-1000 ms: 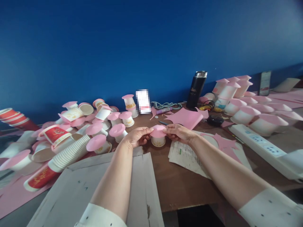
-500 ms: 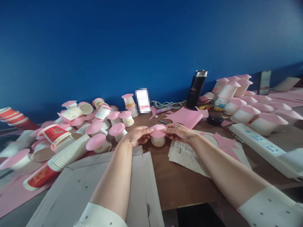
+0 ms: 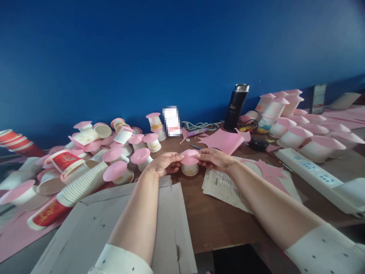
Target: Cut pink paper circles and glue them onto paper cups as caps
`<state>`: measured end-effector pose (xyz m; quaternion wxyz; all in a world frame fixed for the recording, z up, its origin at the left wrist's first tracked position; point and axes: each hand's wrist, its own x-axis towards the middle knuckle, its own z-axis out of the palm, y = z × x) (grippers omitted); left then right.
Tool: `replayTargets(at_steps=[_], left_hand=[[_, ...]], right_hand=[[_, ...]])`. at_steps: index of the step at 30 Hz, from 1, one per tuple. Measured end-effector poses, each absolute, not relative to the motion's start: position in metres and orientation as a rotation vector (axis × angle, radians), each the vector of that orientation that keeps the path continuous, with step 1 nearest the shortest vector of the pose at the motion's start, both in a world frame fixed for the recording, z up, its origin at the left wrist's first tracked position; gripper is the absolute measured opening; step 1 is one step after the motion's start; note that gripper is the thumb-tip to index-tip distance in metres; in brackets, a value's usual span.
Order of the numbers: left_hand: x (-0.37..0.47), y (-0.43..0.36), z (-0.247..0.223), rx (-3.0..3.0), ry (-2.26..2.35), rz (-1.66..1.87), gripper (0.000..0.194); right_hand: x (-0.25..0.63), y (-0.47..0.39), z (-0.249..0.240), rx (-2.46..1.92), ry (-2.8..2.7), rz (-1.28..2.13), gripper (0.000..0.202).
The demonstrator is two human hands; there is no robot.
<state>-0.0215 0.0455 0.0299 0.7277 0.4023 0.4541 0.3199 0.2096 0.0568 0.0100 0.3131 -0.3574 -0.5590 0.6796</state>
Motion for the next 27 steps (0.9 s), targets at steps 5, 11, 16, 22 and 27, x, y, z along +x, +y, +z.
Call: replayTargets(at_steps=[5,11,16,22,27], left_hand=[[-0.0212,0.0447,0.0314,0.882,1.006,0.707,0.027],[-0.0221,0.045,0.0318,0.909,1.027,0.686,0.028],[-0.0233,0.0451,0.032,0.946,1.074,0.671,0.031],[-0.0233,0.046,0.0296,0.966,1.095,0.655,0.036],[-0.0238,0.0462,0.0289,0.977,1.096,0.644,0.038]], right_hand=[[0.2105,0.057,0.0106,-0.922,-1.49,1.807,0.037],[0.2109,0.0566,0.0118,-0.936,-1.519,1.803,0.038],[0.2105,0.057,0.0111,-0.949,-1.529,1.804,0.04],[0.209,0.0561,0.0112,-0.959,-1.491,1.834,0.04],[0.2078,0.0539,0.0135,-0.974,-1.477,1.837,0.041]])
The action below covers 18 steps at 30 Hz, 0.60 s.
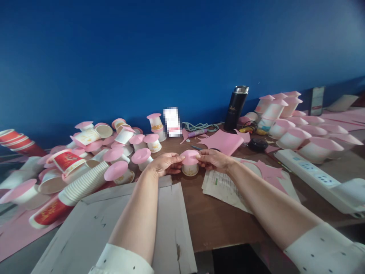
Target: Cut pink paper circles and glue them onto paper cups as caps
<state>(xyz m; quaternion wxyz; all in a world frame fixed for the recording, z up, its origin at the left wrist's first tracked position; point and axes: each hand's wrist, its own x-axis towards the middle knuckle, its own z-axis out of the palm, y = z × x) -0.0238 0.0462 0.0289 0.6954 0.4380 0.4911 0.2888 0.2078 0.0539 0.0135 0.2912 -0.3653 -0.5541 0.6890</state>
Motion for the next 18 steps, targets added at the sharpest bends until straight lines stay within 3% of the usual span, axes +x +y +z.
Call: replayTargets(at_steps=[10,18], left_hand=[[-0.0265,0.0482,0.0273,1.009,1.104,0.63,0.041],[-0.0228,0.044,0.0329,1.068,1.195,0.634,0.054]], right_hand=[[0.2089,0.052,0.0163,-0.997,-1.453,1.83,0.04],[0.2053,0.0486,0.0175,-1.025,-1.487,1.796,0.046]])
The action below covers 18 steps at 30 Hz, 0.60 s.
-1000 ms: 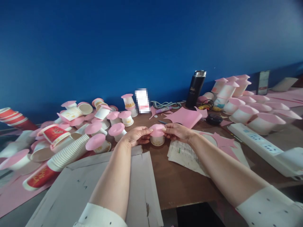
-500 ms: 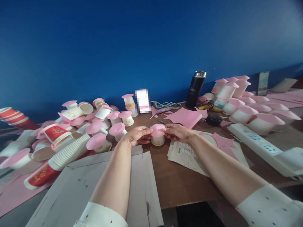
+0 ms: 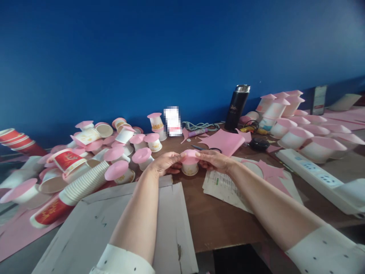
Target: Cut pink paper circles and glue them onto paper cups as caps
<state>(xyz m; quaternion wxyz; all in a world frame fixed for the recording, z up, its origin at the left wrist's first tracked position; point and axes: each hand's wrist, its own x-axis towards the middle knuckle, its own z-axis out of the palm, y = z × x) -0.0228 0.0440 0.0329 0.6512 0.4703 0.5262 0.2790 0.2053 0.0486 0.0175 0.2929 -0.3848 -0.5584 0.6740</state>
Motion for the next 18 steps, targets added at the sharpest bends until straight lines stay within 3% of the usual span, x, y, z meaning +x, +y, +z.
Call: replayTargets(at_steps=[6,18], left_hand=[[-0.0171,0.0399,0.0394,1.189,1.233,0.555,0.061],[-0.0165,0.0378,0.0417,1.233,1.269,0.554,0.057]], right_hand=[[0.2005,0.0482,0.016,-1.071,-1.585,1.719,0.045],[0.1971,0.0478,0.0172,-1.141,-1.663,1.628,0.043]])
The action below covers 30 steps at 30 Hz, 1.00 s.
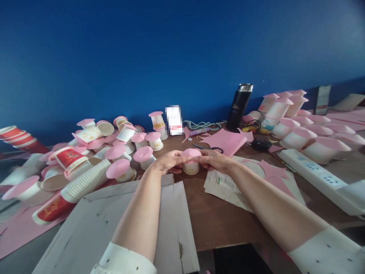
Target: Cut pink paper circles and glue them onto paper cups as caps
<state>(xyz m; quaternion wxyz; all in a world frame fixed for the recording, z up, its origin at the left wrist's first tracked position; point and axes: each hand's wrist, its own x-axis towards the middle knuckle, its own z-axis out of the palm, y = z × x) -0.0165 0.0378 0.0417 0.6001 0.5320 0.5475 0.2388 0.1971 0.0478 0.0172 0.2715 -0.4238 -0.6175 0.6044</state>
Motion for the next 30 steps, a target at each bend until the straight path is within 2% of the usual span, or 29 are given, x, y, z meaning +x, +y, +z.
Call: replayTargets(at_steps=[16,30], left_hand=[[-0.0174,0.0361,0.044,1.286,1.276,0.544,0.061],[-0.0172,0.0363,0.0447,1.296,1.291,0.547,0.055]], right_hand=[[0.1933,0.0411,0.0234,-1.169,-1.756,1.516,0.048],[0.1967,0.0423,0.0214,-1.074,-1.709,1.625,0.046]])
